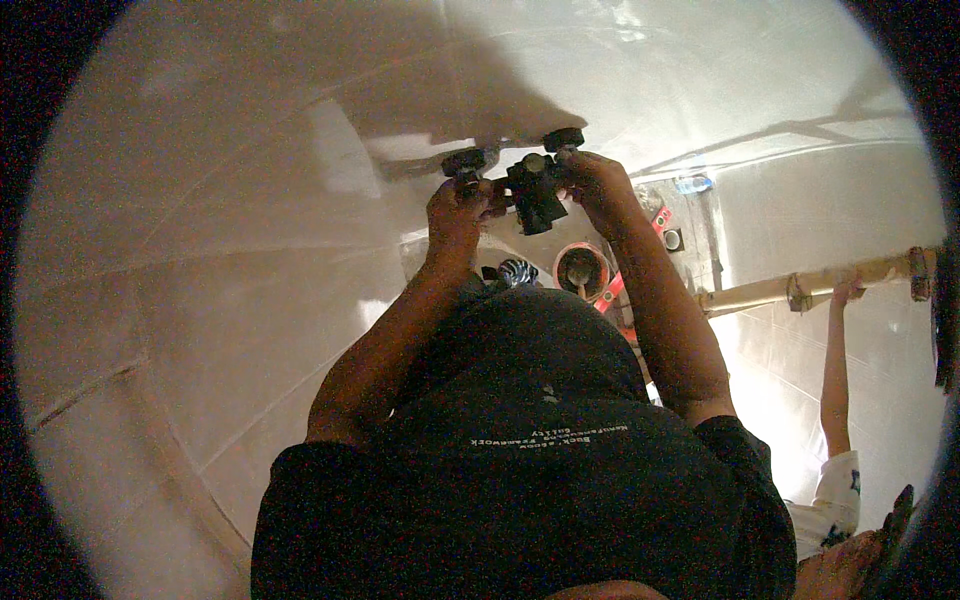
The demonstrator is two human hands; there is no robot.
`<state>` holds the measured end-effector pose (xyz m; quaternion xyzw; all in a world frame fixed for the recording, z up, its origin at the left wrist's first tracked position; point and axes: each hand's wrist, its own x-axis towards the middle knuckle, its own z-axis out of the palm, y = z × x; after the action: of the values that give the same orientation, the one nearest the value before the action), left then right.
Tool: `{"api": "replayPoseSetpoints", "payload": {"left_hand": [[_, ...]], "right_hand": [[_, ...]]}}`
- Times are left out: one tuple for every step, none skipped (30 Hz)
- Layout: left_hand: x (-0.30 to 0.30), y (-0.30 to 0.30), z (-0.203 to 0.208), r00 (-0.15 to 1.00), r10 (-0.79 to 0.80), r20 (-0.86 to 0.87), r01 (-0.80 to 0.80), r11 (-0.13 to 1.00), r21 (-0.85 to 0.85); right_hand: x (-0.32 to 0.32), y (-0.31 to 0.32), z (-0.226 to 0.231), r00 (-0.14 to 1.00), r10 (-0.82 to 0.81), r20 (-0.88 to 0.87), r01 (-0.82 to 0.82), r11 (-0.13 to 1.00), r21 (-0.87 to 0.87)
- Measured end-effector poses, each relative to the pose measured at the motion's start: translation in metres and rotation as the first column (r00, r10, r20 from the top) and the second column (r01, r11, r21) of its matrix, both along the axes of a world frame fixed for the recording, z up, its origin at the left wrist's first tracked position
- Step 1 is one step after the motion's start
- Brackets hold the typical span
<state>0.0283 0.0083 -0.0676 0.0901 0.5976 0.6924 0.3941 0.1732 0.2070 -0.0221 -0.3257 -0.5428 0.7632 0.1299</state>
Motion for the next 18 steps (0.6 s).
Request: {"api": "replayPoseSetpoints", "payload": {"left_hand": [[-0.001, -0.001, -0.001, 1.000, 0.006, -0.011, -0.006, 1.000, -0.002], [-0.002, -0.001, 0.001, 1.000, 0.004, -0.022, -0.004, 1.000, -0.001], [-0.001, 0.000, 0.003, 0.999, 0.001, -0.034, -0.001, 1.000, -0.001], [0.001, 0.002, 0.004, 0.999, 0.011, -0.052, -0.011, 1.000, -0.010], [0.002, 0.002, 0.007, 0.997, 0.027, -0.072, -0.029, 0.999, -0.020], [0.003, 0.001, 0.009, 0.995, 0.044, -0.092, -0.047, 0.998, -0.029], [0.001, 0.000, 0.011, 0.996, 0.017, -0.085, -0.020, 0.999, -0.040], [0.000, 0.001, 0.022, 0.997, -0.017, -0.075, 0.013, 0.999, -0.051], [0.000, 0.001, 0.028, 0.997, -0.050, -0.065, 0.046, 0.997, -0.061], [0.002, 0.001, 0.027, 0.999, -0.025, -0.040, 0.024, 0.999, -0.025], [0.004, 0.002, 0.028, 1.000, 0.002, -0.019, -0.002, 1.000, 0.011], [0.005, 0.002, 0.029, 1.000, 0.028, 0.004, -0.028, 0.998, 0.047], [0.005, 0.002, 0.031, 1.000, 0.008, 0.012, -0.009, 0.998, 0.058], [0.003, 0.001, 0.033, 1.000, -0.008, 0.020, 0.006, 0.998, 0.066], [0.002, 0.000, 0.035, 0.999, -0.024, 0.029, 0.021, 0.997, 0.074], [0.003, 0.001, 0.036, 1.000, -0.015, 0.027, 0.014, 0.998, 0.061], [0.004, 0.001, 0.039, 1.000, -0.005, 0.026, 0.004, 0.999, 0.047], [0.004, 0.001, 0.040, 1.000, 0.005, 0.024, -0.006, 0.999, 0.034]], "right_hand": [[-0.003, -0.005, 0.010, 0.999, -0.038, 0.029, 0.038, 0.999, 0.004], [-0.003, -0.004, 0.009, 0.997, -0.068, 0.031, 0.069, 0.996, -0.050], [-0.003, -0.002, 0.006, 0.995, -0.097, 0.034, 0.100, 0.990, -0.104], [-0.003, -0.001, 0.004, 0.991, -0.125, 0.038, 0.130, 0.979, -0.157], [-0.003, -0.003, 0.010, 0.994, -0.112, 0.016, 0.113, 0.967, -0.230], [-0.002, -0.006, 0.018, 0.995, -0.100, -0.008, 0.093, 0.949, -0.300], [-0.002, -0.007, 0.023, 0.996, -0.088, -0.032, 0.070, 0.927, -0.369], [-0.001, -0.006, 0.021, 0.998, -0.070, -0.005, 0.065, 0.952, -0.300], [0.000, -0.004, 0.016, 0.998, -0.053, 0.025, 0.057, 0.971, -0.230], [0.000, -0.002, 0.011, 0.998, -0.038, 0.056, 0.047, 0.986, -0.160], [0.000, -0.001, 0.008, 0.997, -0.066, 0.040, 0.072, 0.984, -0.161], [-0.001, 0.000, 0.004, 0.995, -0.094, 0.025, 0.096, 0.982, -0.162], [0.000, 0.001, 0.001, 0.993, -0.121, 0.009, 0.121, 0.979, -0.164], [-0.002, 0.000, 0.003, 0.993, -0.117, 0.020, 0.119, 0.978, -0.171], [-0.004, -0.001, 0.004, 0.993, -0.113, 0.030, 0.117, 0.977, -0.178], [-0.004, -0.002, 0.007, 0.993, -0.109, 0.041, 0.115, 0.976, -0.185], [-0.004, -0.004, 0.010, 0.995, -0.095, 0.037, 0.100, 0.981, -0.166], [-0.003, -0.007, 0.014, 0.996, -0.081, 0.034, 0.085, 0.986, -0.147]]}}
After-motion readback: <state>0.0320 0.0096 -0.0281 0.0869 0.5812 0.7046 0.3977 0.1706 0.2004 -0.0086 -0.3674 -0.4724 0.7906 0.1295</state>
